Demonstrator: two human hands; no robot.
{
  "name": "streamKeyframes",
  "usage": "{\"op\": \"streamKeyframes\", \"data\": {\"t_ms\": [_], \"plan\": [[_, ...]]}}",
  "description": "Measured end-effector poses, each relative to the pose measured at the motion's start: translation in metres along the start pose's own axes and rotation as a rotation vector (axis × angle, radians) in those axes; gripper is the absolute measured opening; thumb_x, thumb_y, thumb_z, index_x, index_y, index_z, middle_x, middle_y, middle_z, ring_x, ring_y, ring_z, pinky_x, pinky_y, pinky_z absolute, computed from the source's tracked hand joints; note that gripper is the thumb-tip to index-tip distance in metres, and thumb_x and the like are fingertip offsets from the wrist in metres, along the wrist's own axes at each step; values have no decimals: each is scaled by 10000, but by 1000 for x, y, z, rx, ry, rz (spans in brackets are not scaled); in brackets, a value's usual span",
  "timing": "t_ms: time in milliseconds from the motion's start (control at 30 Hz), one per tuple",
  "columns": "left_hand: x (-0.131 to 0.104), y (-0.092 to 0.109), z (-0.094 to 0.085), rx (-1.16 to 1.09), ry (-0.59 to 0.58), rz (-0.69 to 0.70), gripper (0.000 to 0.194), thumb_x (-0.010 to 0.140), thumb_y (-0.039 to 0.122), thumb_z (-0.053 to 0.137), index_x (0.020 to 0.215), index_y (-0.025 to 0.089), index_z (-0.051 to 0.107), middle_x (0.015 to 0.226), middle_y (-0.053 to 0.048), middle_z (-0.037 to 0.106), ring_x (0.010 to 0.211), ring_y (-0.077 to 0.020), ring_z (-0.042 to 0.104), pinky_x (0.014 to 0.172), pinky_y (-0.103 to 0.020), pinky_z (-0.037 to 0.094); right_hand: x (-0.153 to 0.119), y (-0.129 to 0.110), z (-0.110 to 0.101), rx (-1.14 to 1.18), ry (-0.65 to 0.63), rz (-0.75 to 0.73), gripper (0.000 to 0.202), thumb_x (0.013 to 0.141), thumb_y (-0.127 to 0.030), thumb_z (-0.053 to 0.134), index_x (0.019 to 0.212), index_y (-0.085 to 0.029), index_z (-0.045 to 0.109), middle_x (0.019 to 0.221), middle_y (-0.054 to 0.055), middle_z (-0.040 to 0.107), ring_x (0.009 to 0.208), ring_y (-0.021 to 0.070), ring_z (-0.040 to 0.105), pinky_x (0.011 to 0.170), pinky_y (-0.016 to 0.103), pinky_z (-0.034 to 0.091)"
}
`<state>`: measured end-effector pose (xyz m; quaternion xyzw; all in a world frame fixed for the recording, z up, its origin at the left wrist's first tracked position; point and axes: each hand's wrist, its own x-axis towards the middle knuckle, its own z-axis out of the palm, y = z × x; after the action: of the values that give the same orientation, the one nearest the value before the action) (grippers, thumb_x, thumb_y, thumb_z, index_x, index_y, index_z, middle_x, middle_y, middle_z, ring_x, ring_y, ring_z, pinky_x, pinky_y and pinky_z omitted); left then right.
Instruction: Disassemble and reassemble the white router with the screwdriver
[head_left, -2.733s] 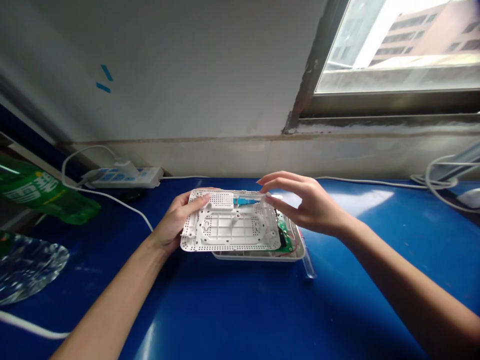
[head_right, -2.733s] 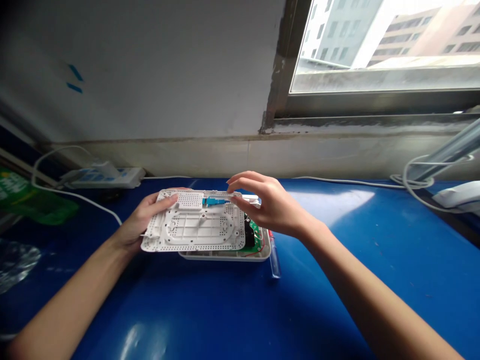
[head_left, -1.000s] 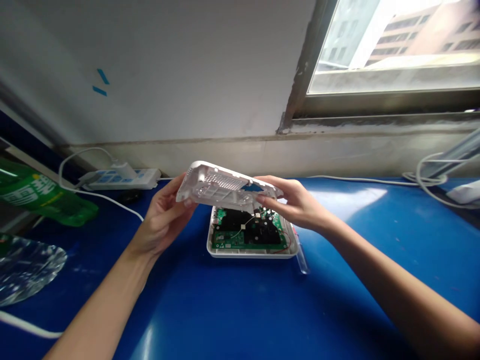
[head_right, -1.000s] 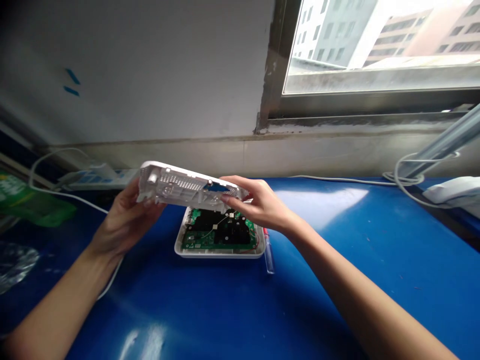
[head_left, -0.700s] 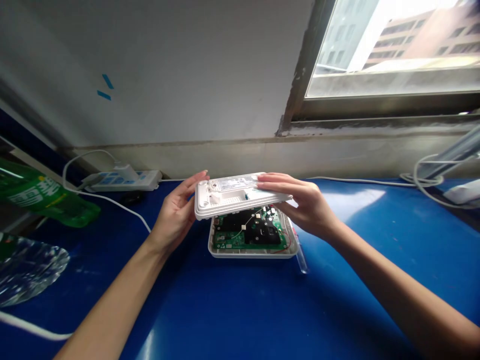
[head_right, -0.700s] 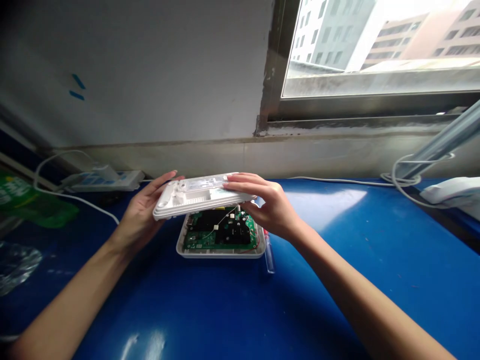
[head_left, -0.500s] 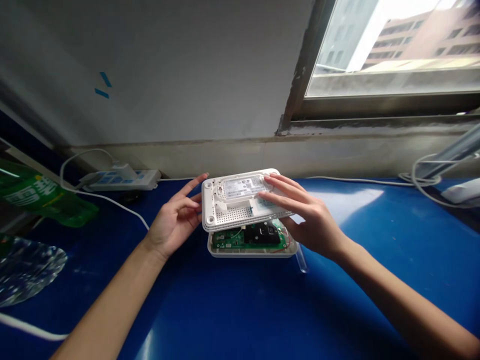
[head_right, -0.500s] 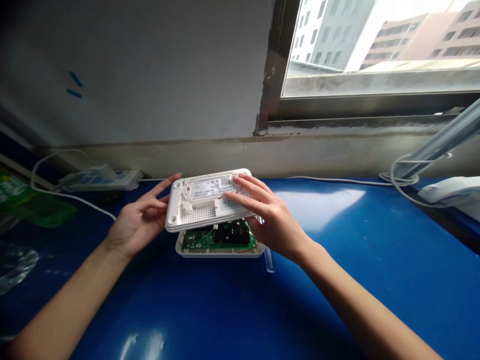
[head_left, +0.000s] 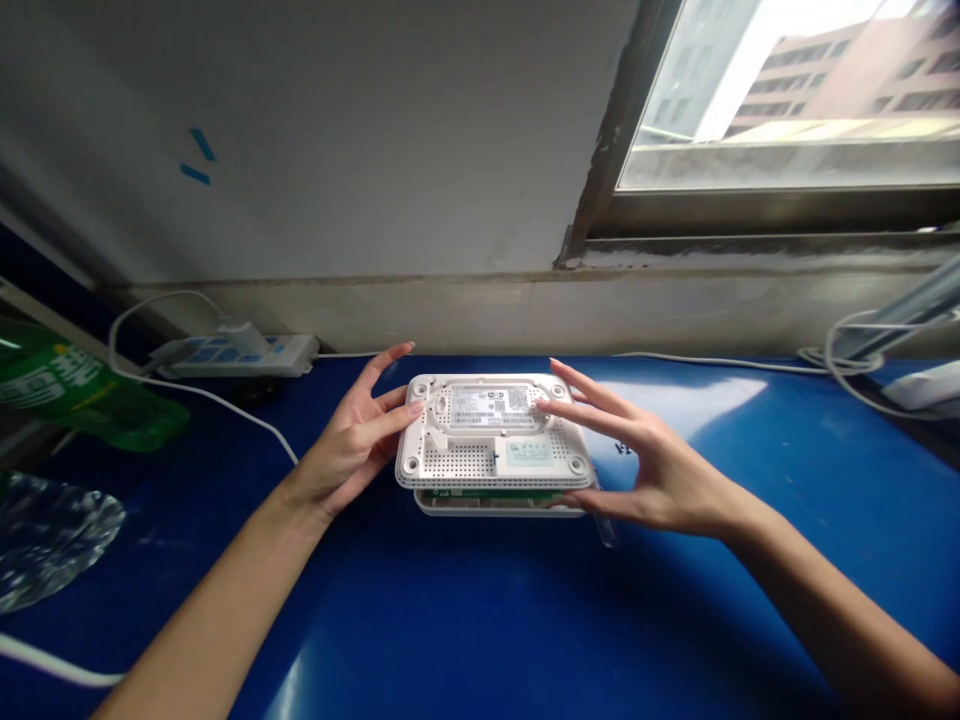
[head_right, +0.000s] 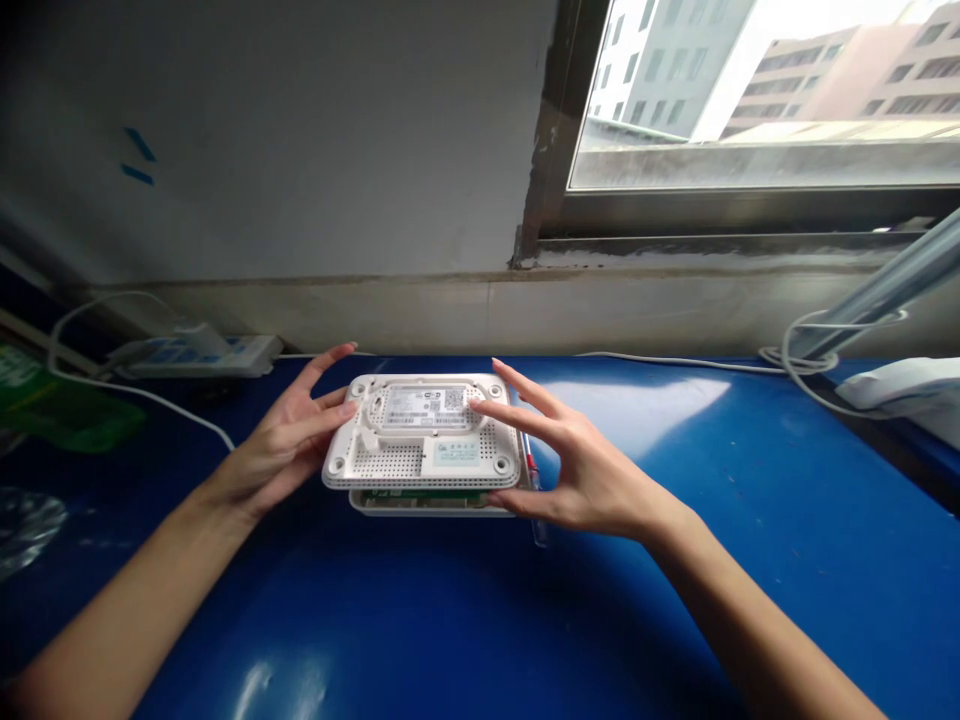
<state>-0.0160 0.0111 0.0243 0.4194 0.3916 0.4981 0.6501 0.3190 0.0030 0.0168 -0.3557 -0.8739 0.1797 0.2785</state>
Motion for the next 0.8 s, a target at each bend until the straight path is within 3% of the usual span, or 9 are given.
{"op": "streamKeyframes", "data": {"t_ms": [233, 400, 533, 667, 800], "plan": [[0, -4, 2, 123, -63, -6, 819, 874, 258, 845, 1568, 345, 419, 1235, -102, 770, 973, -255, 790, 775, -279, 640, -4, 5, 1, 28, -119, 56, 891, 784, -525, 891, 1567, -383, 492, 1705, 133, 336, 1526, 421, 402, 1159, 620, 468], [1, -7, 3, 373, 4, 61, 672, 852, 382, 861, 1448, 203, 607, 1225, -144, 778, 1050, -292, 772, 826, -283, 622, -4, 8, 2, 107, -188, 127, 868, 770, -578, 886, 1537, -400, 521, 1706, 123, 317, 1540, 410, 379, 1189, 618, 425], [3, -7, -1, 437, 49, 33, 678, 813, 421, 887, 1412, 199, 660, 1162, -135, 804, 1071, -315, 770, 891, -347, 619, -4, 9, 0, 155, -205, 156, 843, 754, -580, 896, 1505, -397, 558, 1700, 118, 333, 1534, 414, 386, 1198, 626, 407], [6, -7, -8, 493, 146, 41, 567, 736, 396, 942, 1238, 188, 780, 1137, -123, 813, 1137, -321, 750, 1020, -392, 586, -4, 12, -1, 194, -203, 176, 858, 694, -588, 930, 1463, -388, 605, 1674, 116, 373, 1522, 413, 403, 1193, 600, 429], [7, -7, -12, 609, 167, 75, 490, 708, 421, 950, 1121, 184, 834, 1099, -119, 824, 1083, -330, 770, 1008, -418, 603, -5, 16, 0, 219, -221, 206, 881, 679, -590, 939, 1471, -411, 599, 1689, 90, 340, 1547, 411, 350, 1224, 608, 381]]}}
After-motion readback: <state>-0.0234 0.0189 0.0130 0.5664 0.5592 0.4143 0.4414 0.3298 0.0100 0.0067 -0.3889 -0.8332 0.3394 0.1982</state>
